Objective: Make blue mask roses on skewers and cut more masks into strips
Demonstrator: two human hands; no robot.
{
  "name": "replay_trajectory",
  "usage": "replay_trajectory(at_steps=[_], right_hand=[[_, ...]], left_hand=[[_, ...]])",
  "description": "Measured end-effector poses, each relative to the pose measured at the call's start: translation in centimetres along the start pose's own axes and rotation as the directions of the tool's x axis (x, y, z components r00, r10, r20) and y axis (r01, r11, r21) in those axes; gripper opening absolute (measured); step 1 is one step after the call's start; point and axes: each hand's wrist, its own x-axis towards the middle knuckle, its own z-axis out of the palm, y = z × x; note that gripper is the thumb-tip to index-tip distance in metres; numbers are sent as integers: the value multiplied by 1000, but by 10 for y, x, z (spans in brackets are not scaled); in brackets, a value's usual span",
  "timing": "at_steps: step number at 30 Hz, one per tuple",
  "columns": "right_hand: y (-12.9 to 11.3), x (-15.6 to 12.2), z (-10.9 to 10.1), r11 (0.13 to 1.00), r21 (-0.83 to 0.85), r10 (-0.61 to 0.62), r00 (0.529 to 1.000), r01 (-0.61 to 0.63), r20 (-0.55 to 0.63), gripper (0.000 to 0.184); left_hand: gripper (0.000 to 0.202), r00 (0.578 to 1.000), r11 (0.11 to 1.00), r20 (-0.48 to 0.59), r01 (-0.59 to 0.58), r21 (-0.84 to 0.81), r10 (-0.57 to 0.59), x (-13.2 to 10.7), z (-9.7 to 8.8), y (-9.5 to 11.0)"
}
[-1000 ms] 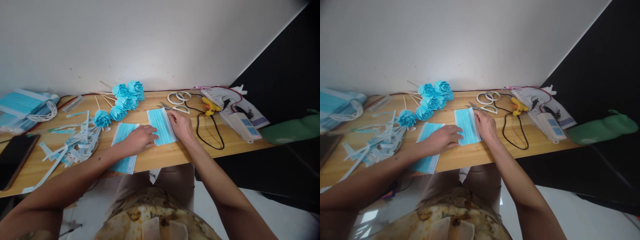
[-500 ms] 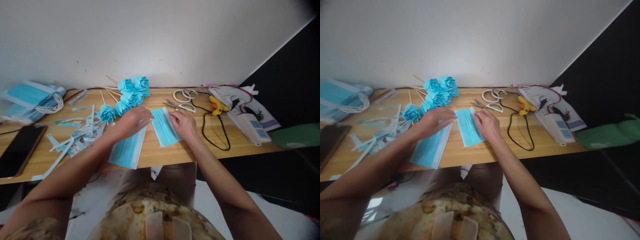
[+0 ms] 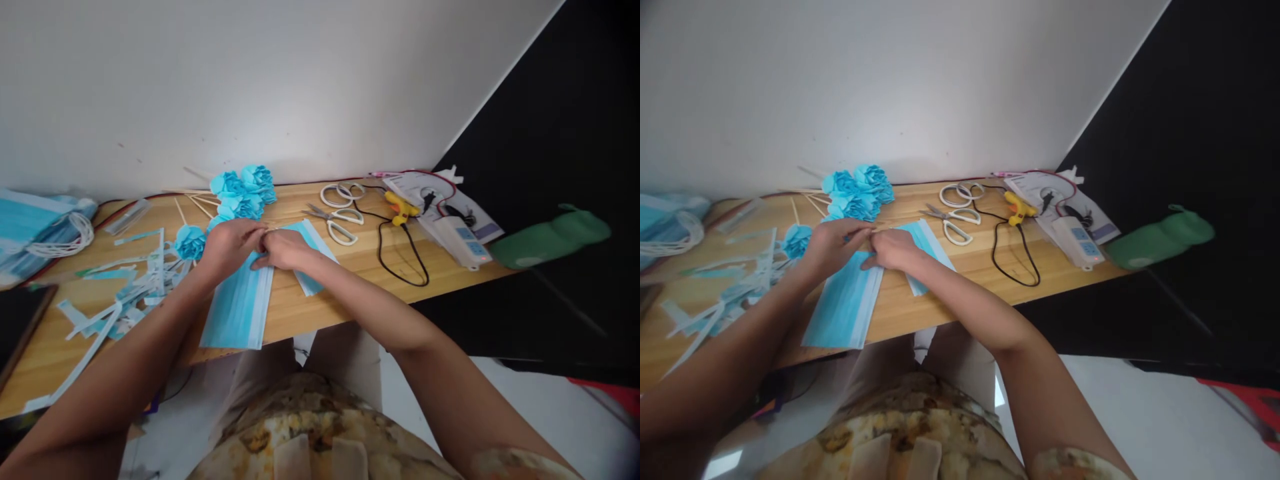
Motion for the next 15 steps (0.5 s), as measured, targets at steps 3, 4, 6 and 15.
replay_trajectory(at_steps=[3, 4, 6, 15], right_hand=[[7, 5, 1, 992, 122, 9, 1000, -9, 2, 22], [8, 5, 1, 989, 149, 6, 1000, -4, -15, 20], [10, 2, 1, 986, 167, -14, 999, 22, -52, 18], [29, -24, -20, 888, 374, -71, 884, 267, -462, 23]], left_hand=[[37, 1000, 1000, -22, 11, -16, -12, 0, 0, -1], [38, 1000, 1000, -18, 16, -25, -17, 0, 0, -2], [39, 999, 999, -11, 31, -45, -31, 1, 0, -2], [61, 987, 894, 24, 152, -422, -156, 6, -16, 5]])
